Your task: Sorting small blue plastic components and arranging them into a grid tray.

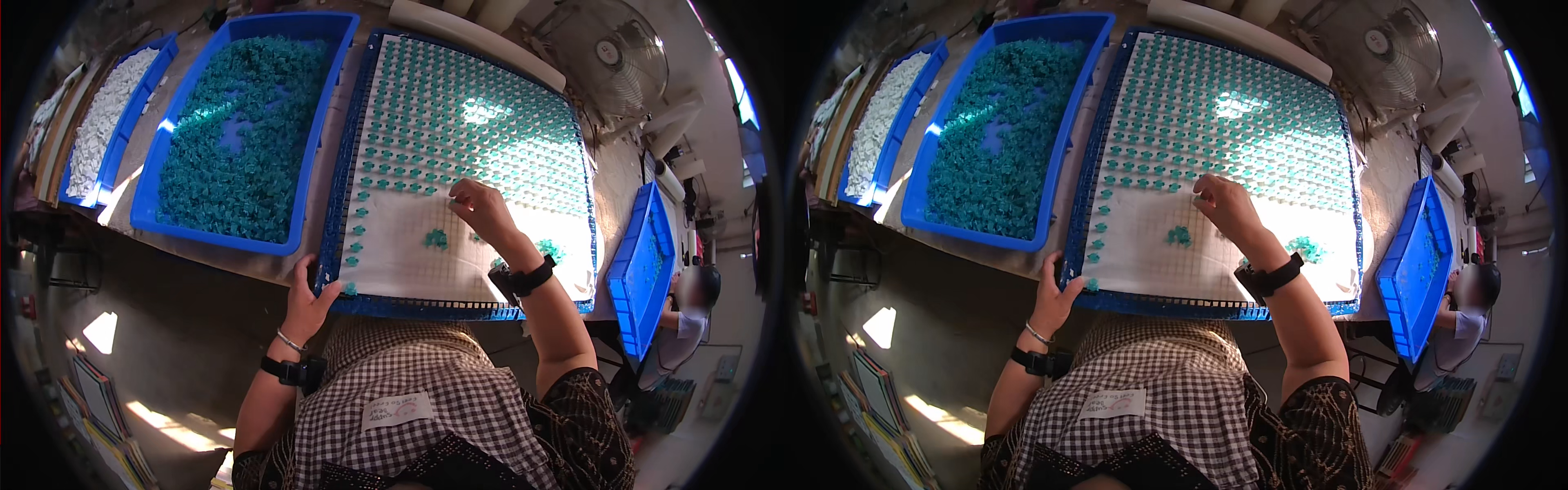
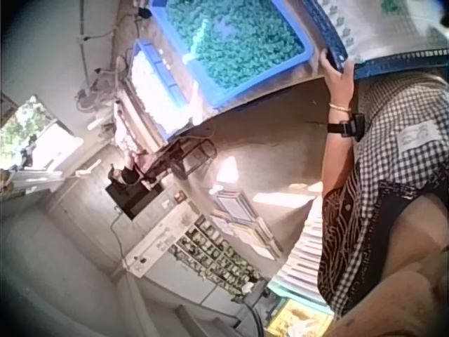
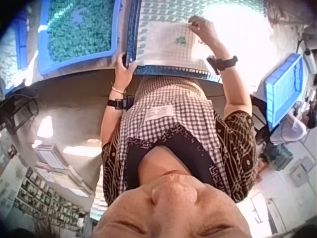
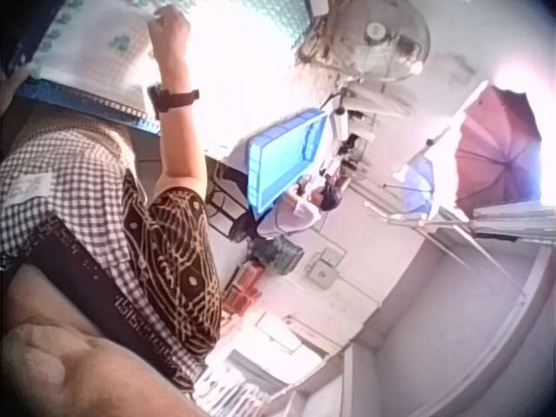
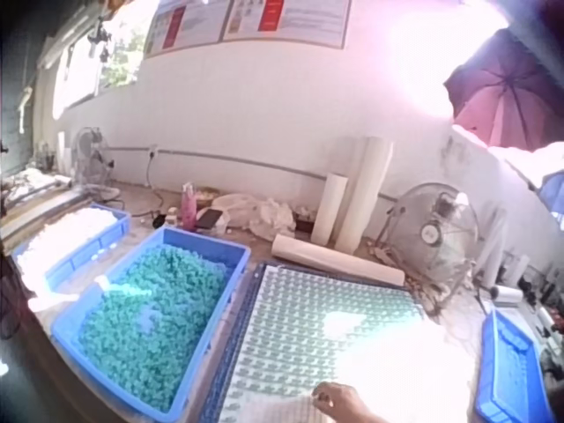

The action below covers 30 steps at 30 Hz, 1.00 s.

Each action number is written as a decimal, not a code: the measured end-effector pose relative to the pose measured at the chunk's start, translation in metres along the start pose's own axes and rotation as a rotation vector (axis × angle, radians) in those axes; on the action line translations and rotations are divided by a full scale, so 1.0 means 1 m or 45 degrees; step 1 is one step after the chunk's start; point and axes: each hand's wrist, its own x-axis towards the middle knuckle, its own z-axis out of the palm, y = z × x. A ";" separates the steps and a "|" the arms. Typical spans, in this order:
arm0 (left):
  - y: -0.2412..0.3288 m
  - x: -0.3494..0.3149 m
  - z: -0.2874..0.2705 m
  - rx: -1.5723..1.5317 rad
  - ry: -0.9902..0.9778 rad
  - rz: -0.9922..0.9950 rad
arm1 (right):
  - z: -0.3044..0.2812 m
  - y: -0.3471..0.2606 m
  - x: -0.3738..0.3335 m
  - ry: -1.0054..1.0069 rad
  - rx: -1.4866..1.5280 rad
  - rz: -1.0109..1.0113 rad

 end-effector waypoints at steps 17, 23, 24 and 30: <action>-0.005 -0.001 0.000 -0.070 -0.026 -0.051 | -0.007 -0.023 0.006 -0.052 -0.015 0.122; -0.005 -0.001 -0.001 -0.064 -0.015 -0.032 | -0.006 -0.021 0.009 -0.057 -0.116 0.067; -0.003 -0.001 -0.001 -0.063 -0.012 -0.034 | -0.006 -0.019 0.008 -0.046 -0.096 0.054; -0.002 -0.004 -0.001 -0.037 -0.014 -0.030 | 0.002 -0.017 0.010 0.079 -0.016 0.083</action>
